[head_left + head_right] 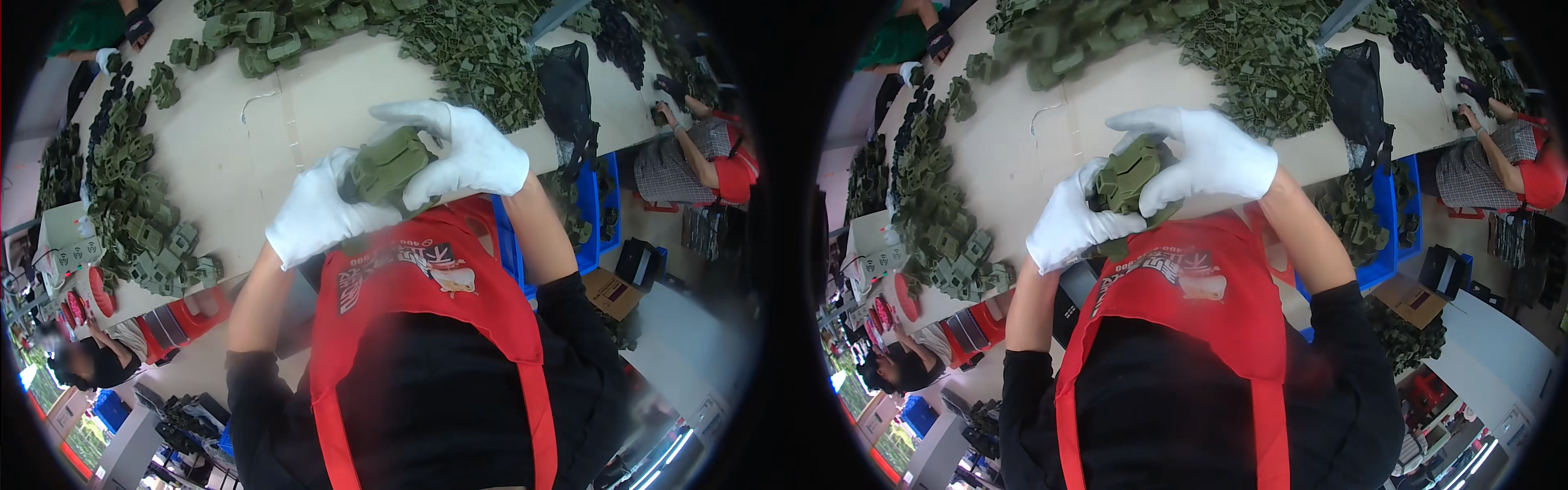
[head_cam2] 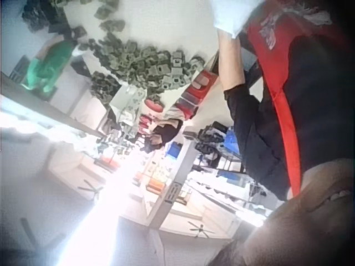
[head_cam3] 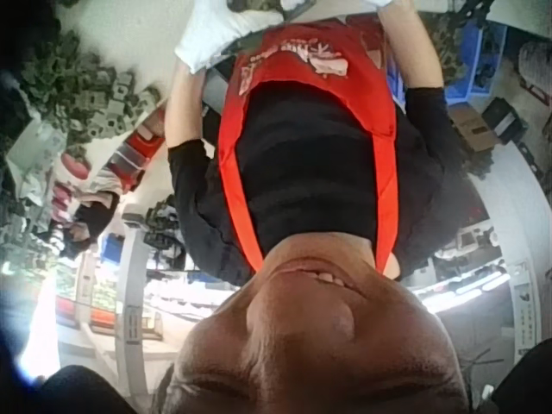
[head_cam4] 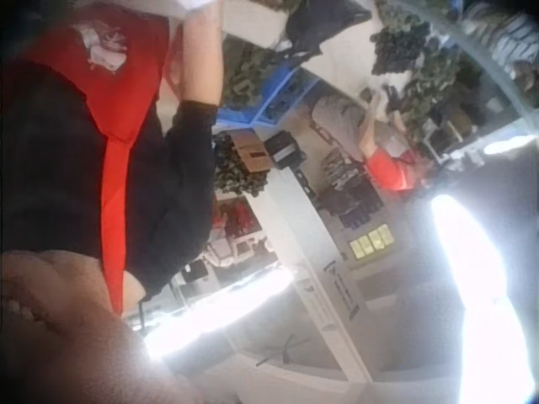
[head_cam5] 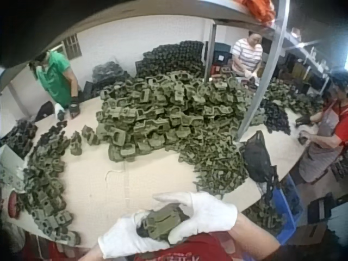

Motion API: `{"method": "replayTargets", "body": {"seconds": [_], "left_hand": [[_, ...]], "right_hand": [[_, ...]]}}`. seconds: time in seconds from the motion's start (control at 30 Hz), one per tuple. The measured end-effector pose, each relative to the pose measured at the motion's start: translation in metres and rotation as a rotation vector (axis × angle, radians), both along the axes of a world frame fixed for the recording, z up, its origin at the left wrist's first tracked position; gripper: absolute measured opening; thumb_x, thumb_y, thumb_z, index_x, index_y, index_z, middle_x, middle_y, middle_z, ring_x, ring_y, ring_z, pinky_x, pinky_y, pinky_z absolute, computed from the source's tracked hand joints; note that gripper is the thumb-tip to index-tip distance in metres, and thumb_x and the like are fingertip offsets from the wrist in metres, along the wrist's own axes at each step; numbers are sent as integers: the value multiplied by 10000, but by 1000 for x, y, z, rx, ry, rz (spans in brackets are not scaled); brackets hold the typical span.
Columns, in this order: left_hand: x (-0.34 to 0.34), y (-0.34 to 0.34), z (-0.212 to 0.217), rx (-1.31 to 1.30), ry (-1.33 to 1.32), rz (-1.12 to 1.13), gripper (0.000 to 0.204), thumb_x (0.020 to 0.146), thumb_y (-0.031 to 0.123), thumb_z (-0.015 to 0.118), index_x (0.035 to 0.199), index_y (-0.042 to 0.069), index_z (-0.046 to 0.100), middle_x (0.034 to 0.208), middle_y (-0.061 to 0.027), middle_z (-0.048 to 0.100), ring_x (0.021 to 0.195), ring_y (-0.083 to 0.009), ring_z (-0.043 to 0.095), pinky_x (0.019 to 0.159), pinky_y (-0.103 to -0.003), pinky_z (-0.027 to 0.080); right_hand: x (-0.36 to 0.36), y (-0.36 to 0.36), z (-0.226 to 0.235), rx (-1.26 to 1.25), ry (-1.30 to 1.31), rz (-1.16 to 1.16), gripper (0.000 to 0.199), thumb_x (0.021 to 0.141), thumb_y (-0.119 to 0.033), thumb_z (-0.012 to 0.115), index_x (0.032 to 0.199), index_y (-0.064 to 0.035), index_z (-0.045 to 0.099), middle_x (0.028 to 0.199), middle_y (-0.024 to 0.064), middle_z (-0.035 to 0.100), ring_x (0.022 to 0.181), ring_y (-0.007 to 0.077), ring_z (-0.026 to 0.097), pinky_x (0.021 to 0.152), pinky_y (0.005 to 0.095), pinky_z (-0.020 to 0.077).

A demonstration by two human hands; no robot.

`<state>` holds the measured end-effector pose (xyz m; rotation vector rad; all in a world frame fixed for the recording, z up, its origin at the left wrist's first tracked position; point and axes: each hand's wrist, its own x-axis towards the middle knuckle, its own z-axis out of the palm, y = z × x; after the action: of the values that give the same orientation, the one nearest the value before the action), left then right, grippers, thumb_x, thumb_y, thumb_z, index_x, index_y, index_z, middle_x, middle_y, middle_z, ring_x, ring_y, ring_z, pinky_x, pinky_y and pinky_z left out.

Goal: The person assembles toy vehicle parts by picking up plastic vehicle bodies and smaller components from the table, fitting and pressing them together by hand, and setting the assembled pieces down.

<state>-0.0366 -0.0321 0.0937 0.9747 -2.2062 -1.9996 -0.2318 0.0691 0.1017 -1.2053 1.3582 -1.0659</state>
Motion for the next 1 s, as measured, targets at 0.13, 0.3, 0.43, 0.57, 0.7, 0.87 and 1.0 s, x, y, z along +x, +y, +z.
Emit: {"method": "replayTargets", "body": {"seconds": [0.13, 0.3, 0.43, 0.57, 0.7, 0.87, 1.0], "left_hand": [[0, 17, -9, 16, -68, 64, 613, 627, 249, 816, 1116, -22, 566, 1006, -102, 651, 936, -161, 611, 859, -287, 480], [1, 36, -24, 8, -71, 147, 532, 642, 217, 803, 1067, -22, 590, 933, -78, 659, 852, -135, 610, 796, -281, 492], [-3, 40, -39, -17, -105, 164, 539, 616, 301, 800, 1041, 6, 648, 977, -101, 673, 863, -195, 653, 804, -310, 501], [-10, 35, -48, 127, -118, 193, 534, 601, 311, 799, 1054, 60, 667, 961, -107, 668, 875, -229, 660, 815, -315, 500], [-18, 40, -28, -168, -187, 126, 606, 596, 361, 792, 1096, 60, 630, 1040, -108, 637, 962, -284, 629, 875, -369, 473], [-18, 55, -30, -554, -159, 125, 685, 563, 367, 836, 1098, 13, 597, 1046, -125, 633, 941, -249, 639, 813, -346, 509], [-20, 53, -27, -527, -108, 131, 649, 570, 361, 833, 1070, 10, 613, 1015, -123, 642, 891, -257, 654, 798, -335, 513]], "right_hand": [[8, 5, -13, -71, 43, -11, 603, 590, 8, 806, 1153, 32, 591, 1094, 92, 637, 1011, 168, 593, 899, 299, 470], [23, 15, -24, 123, -342, -135, 507, 654, 92, 716, 1143, 35, 594, 1088, 107, 633, 1011, 178, 600, 894, 301, 485], [22, 21, -36, 170, -272, -148, 479, 693, 111, 660, 1160, 46, 579, 1095, 113, 632, 1008, 178, 603, 891, 303, 490], [15, 20, -42, 242, -343, -223, 515, 726, 110, 601, 1232, 38, 545, 1143, 129, 621, 1028, 185, 595, 889, 304, 489], [4, 24, -39, 244, -459, -223, 569, 721, 78, 623, 1277, 25, 521, 1177, 147, 612, 1062, 194, 578, 911, 306, 475], [-9, 32, -41, 153, -308, -72, 622, 683, 7, 715, 1275, 22, 528, 1192, 146, 614, 1076, 212, 572, 943, 322, 453], [-11, 34, -34, -70, 85, -1, 618, 667, -33, 747, 1250, 22, 550, 1138, 131, 639, 1066, 208, 576, 936, 327, 449]]}}
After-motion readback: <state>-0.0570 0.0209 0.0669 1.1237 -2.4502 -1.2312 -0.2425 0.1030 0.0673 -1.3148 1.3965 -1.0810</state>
